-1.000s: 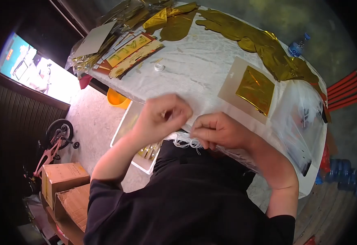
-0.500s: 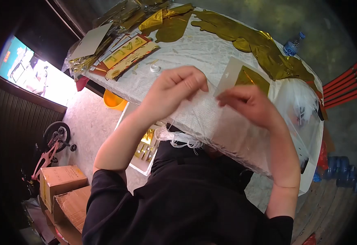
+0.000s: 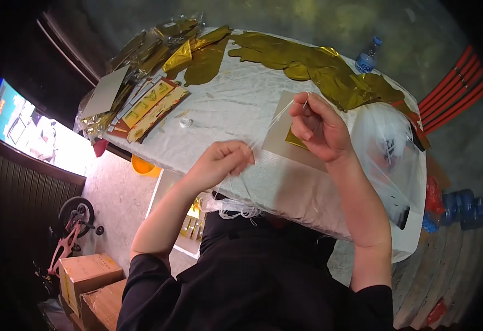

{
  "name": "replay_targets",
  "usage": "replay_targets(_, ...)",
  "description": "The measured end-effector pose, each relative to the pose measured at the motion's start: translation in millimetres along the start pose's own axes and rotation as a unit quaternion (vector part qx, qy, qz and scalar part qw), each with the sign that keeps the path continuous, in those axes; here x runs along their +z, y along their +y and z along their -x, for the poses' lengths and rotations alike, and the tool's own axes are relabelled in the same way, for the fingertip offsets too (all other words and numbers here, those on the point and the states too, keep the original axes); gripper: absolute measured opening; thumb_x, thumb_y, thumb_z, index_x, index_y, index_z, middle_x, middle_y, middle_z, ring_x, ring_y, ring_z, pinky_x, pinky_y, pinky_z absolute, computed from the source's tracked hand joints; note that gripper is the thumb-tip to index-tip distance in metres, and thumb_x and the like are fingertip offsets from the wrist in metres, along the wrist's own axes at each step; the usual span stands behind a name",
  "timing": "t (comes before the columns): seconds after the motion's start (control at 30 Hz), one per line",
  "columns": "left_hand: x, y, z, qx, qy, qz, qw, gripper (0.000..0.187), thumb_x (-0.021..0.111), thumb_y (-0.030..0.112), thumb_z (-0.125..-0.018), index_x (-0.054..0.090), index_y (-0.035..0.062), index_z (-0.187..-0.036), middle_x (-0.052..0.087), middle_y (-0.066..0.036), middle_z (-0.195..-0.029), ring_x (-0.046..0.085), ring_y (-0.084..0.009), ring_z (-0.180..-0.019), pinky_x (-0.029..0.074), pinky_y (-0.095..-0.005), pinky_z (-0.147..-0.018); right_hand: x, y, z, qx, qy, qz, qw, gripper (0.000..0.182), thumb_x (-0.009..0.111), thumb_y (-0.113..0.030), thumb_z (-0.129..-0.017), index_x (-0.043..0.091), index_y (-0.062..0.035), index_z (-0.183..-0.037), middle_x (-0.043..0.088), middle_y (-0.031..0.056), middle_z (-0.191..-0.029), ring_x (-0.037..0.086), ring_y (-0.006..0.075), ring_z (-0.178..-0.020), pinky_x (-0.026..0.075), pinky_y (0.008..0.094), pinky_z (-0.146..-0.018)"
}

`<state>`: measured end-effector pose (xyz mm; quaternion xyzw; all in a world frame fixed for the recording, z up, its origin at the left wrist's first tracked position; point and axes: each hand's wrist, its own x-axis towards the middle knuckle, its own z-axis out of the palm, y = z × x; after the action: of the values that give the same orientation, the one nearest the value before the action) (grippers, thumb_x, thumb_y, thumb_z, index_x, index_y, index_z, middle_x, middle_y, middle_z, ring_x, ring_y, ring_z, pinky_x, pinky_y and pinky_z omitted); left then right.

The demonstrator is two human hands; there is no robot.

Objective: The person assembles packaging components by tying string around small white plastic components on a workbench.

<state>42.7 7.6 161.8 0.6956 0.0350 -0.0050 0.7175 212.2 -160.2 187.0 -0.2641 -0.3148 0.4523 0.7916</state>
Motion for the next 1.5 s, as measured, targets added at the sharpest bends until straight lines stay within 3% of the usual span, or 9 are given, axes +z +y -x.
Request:
replay_targets(0.13,-0.9,12.1,7.1,-0.105,-0.166,-0.113,0.974,0.020,0.052,0.016,-0.086,0.059,-0.0010,-0.093,0.059,-0.003,-0.082,0.054,-0.0096,-0.074,0.043,-0.0220,-0.073,2.6,-7.4,-2.1,-0.016,0.018,0.039,0.999,0.030,0.035,-0.021,-0.092,0.055,-0.0022,-0.105,0.062,0.0134,-0.092,0.046,0.0113,-0.050,0.038,0.0204,-0.049)
replay_targets(0.33,6.1,21.3,-19.2,0.095,0.025,-0.117,0.988,0.046,0.049,0.021,-0.088,0.036,0.0016,-0.127,0.048,-0.010,-0.119,0.048,-0.0154,-0.103,0.036,-0.0292,-0.091,13.8,-4.9,-2.8,0.009,0.033,0.085,0.996,0.031,0.034,-0.021,-0.092,0.054,-0.0014,-0.106,0.061,0.0162,-0.096,0.048,0.0107,-0.050,0.040,0.0198,-0.048)
replay_targets(0.7,27.2,40.2,-31.8,0.131,0.063,-0.095,0.985,0.022,0.042,0.021,-0.092,0.053,0.0041,-0.082,0.049,0.003,-0.068,0.041,-0.0040,-0.063,0.035,-0.0191,-0.057,16.0,-3.6,0.9,0.117,0.012,0.501,0.857,0.026,0.043,-0.015,-0.089,0.057,0.0040,-0.101,0.062,0.0131,-0.094,0.046,0.0043,-0.047,0.041,0.0179,-0.047)
replay_targets(0.9,28.6,36.6,-30.2,0.078,0.036,-0.022,0.996,0.023,0.041,0.021,-0.092,0.051,0.0054,-0.079,0.044,0.005,-0.063,0.037,-0.0024,-0.057,0.031,-0.0169,-0.051,34.2,-5.5,6.0,0.018,-0.016,0.155,0.988,0.024,0.046,-0.015,-0.089,0.058,0.0004,-0.101,0.061,0.0041,-0.080,0.045,0.0037,-0.050,0.039,0.0176,-0.049)
replay_targets(1.03,21.5,53.5,-26.5,0.099,-0.048,0.056,0.992,0.025,0.040,0.024,-0.093,0.051,0.0047,-0.080,0.042,0.005,-0.061,0.034,-0.0024,-0.053,0.027,-0.0180,-0.047,26.9,-2.8,3.9,0.002,-0.017,0.488,0.872,0.024,0.044,-0.013,-0.089,0.057,0.0043,-0.098,0.061,0.0087,-0.082,0.049,0.0077,-0.052,0.040,0.0191,-0.049)
replay_targets(1.13,15.7,47.6,-31.1,0.129,-0.044,0.132,0.982,0.028,0.039,0.025,-0.093,0.053,0.0044,-0.081,0.041,0.004,-0.059,0.034,-0.0035,-0.050,0.026,-0.0189,-0.045,37.7,-12.7,11.1,0.071,-0.152,0.262,0.950,0.024,0.043,-0.013,-0.089,0.057,0.0042,-0.099,0.061,0.0081,-0.082,0.048,0.0068,-0.055,0.039,0.0192,-0.050)
replay_targets(1.3,31.9,47.7,-23.9,0.076,-0.070,0.026,0.994,0.026,0.042,0.025,-0.091,0.052,0.0033,-0.080,0.042,0.002,-0.058,0.037,-0.0051,-0.050,0.031,-0.0190,-0.047,36.1,-4.2,4.7,-0.149,0.028,0.486,0.861,0.024,0.041,-0.010,-0.089,0.057,0.0015,-0.102,0.062,0.0117,-0.087,0.045,0.0066,-0.048,0.038,0.0187,-0.047)
replay_targets(1.4,25.3,53.1,-24.5,0.103,-0.065,0.117,0.986,0.024,0.046,0.024,-0.089,0.050,0.0036,-0.078,0.042,0.003,-0.058,0.039,-0.0060,-0.052,0.033,-0.0196,-0.048,28.2,-19.9,8.5,0.120,-0.114,0.479,0.862,0.026,0.042,-0.015,-0.090,0.057,0.0017,-0.103,0.062,0.0117,-0.089,0.047,0.0063,-0.051,0.038,0.0175,-0.048)
replay_targets(1.5,22.3,46.5,-24.6,0.083,-0.046,-0.038,0.995,0.024,0.041,0.020,-0.092,0.052,0.0019,-0.081,0.046,0.000,-0.061,0.042,-0.0062,-0.055,0.036,-0.0194,-0.052,44.5,-21.4,15.9,0.044,-0.158,0.272,0.948,0.029,0.043,-0.019,-0.090,0.057,0.0027,-0.102,0.062,0.0131,-0.091,0.048,0.0063,-0.053,0.038,0.0173,-0.049)
